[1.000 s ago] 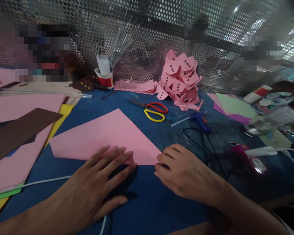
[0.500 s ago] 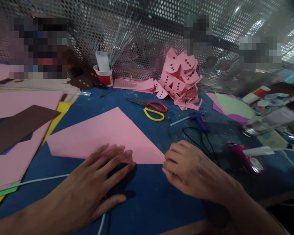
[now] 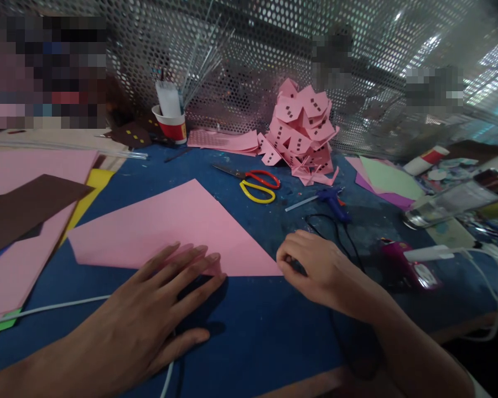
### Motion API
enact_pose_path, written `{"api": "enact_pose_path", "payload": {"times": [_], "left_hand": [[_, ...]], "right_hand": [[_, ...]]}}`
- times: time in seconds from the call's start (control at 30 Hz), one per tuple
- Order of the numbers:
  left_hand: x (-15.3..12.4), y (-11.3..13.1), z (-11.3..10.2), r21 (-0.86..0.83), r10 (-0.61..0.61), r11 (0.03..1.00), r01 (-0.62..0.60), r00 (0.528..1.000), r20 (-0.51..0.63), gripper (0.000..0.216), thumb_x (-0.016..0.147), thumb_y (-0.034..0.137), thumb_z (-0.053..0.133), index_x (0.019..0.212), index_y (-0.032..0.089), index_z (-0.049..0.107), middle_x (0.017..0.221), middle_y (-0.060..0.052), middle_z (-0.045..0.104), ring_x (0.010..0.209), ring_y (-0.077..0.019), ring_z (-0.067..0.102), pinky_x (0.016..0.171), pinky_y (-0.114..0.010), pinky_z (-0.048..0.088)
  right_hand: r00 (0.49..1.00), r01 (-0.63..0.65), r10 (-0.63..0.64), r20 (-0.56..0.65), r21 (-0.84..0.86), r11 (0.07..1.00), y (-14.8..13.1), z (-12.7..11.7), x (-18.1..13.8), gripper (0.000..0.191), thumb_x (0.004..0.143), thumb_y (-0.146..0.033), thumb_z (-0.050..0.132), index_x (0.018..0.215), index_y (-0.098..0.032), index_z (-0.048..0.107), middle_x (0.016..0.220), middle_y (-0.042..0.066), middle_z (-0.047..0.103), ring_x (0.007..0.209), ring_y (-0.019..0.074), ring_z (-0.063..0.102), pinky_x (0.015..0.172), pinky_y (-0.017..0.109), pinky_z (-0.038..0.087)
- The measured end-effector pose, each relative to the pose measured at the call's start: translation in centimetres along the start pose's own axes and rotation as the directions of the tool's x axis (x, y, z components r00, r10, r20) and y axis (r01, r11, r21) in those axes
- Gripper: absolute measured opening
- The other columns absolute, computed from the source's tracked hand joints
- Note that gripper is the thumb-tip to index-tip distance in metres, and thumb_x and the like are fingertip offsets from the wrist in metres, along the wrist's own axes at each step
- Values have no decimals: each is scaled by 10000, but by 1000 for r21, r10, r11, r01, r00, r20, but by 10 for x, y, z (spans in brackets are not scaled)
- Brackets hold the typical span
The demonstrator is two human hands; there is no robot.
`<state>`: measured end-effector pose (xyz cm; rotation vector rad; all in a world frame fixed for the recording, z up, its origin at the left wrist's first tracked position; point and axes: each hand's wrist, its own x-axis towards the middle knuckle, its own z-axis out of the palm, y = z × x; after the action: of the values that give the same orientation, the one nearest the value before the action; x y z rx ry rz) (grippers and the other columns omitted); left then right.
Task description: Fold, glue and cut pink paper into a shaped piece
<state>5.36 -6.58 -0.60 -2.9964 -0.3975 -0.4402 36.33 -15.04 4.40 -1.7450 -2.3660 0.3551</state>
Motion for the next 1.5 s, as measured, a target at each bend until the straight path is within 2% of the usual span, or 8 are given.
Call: {"api": "enact_pose_path", "payload": {"times": [0.1, 0.23, 0.73, 0.93, 1.03, 1.2, 1.33, 1.5], "left_hand": [[0, 0, 1, 1, 2, 1000, -2, 1000, 11, 665, 951, 628, 541, 1506, 270, 464, 1581, -44, 454, 1478, -297, 351, 1291, -459, 34], [-2, 0, 1, 27, 5, 1000, -5, 1000, 26, 661, 951, 617, 540, 1516, 286, 448, 1592, -30, 440, 1481, -301, 349, 1288, -467, 29], [0, -3, 2, 7, 20, 1000, -20, 1000, -22, 644, 935, 598, 569, 1487, 277, 490, 1556, -30, 491, 1447, -307, 407, 1287, -453, 78], [0, -2, 1, -46, 6, 999, -7, 1000, -8, 585, 958, 541, 571, 1480, 285, 499, 1537, -34, 511, 1412, -306, 440, 1261, -481, 167], [3, -2, 0, -99, -38, 994, 41, 999, 33, 496, 985, 410, 567, 1467, 311, 507, 1522, -24, 522, 1399, -294, 447, 1210, -499, 276], [15, 0, -2, -271, -193, 941, 203, 979, 63, 384, 1004, 226, 528, 1362, 349, 592, 1454, -11, 564, 1348, -258, 473, 1091, -452, 427], [28, 3, -1, -395, -283, 874, 284, 957, 60, 256, 997, 216, 534, 1189, 310, 675, 1288, -35, 635, 1190, -244, 543, 973, -432, 462], [45, 6, 4, -379, -370, 850, 365, 927, 64, 106, 953, 246, 583, 885, 220, 660, 981, -49, 653, 977, -247, 551, 850, -426, 437]], "right_hand": [[999, -34, 32, 35, 59, 998, 2, 7, 4, 76, 904, -131, 552, 881, -203, 559, 882, 0, 609, 839, 161, 532, 797, 324, 348], [997, -45, 43, 57, 26, 999, 3, 12, 3, 101, 866, -109, 553, 888, -207, 548, 901, -10, 596, 849, 160, 524, 801, 330, 325], [984, 29, -61, 165, 189, 982, 15, -5, -5, 281, 859, -14, 485, 1023, -225, 571, 1001, 9, 601, 932, 164, 545, 913, 330, 369], [999, 0, -10, 36, 269, 963, 6, 7, 7, 70, 956, -200, 617, 1015, -235, 629, 1003, -1, 625, 930, 149, 583, 867, 307, 391], [999, 12, -25, 41, 285, 959, 1, 17, 13, 58, 954, -241, 656, 1010, -248, 646, 992, -17, 642, 903, 143, 586, 846, 308, 387], [998, -17, 1, 58, 270, 963, -1, 23, 16, 47, 947, -206, 660, 964, -246, 643, 945, -32, 645, 885, 141, 587, 821, 315, 371], [999, -18, 7, 45, 255, 967, -2, 23, 17, 68, 939, -179, 658, 949, -244, 640, 935, -31, 646, 895, 149, 586, 804, 320, 362], [999, -24, 15, 40, 237, 971, -5, 26, 18, 73, 930, -173, 664, 940, -239, 636, 940, -25, 652, 899, 159, 585, 804, 329, 360]]}}
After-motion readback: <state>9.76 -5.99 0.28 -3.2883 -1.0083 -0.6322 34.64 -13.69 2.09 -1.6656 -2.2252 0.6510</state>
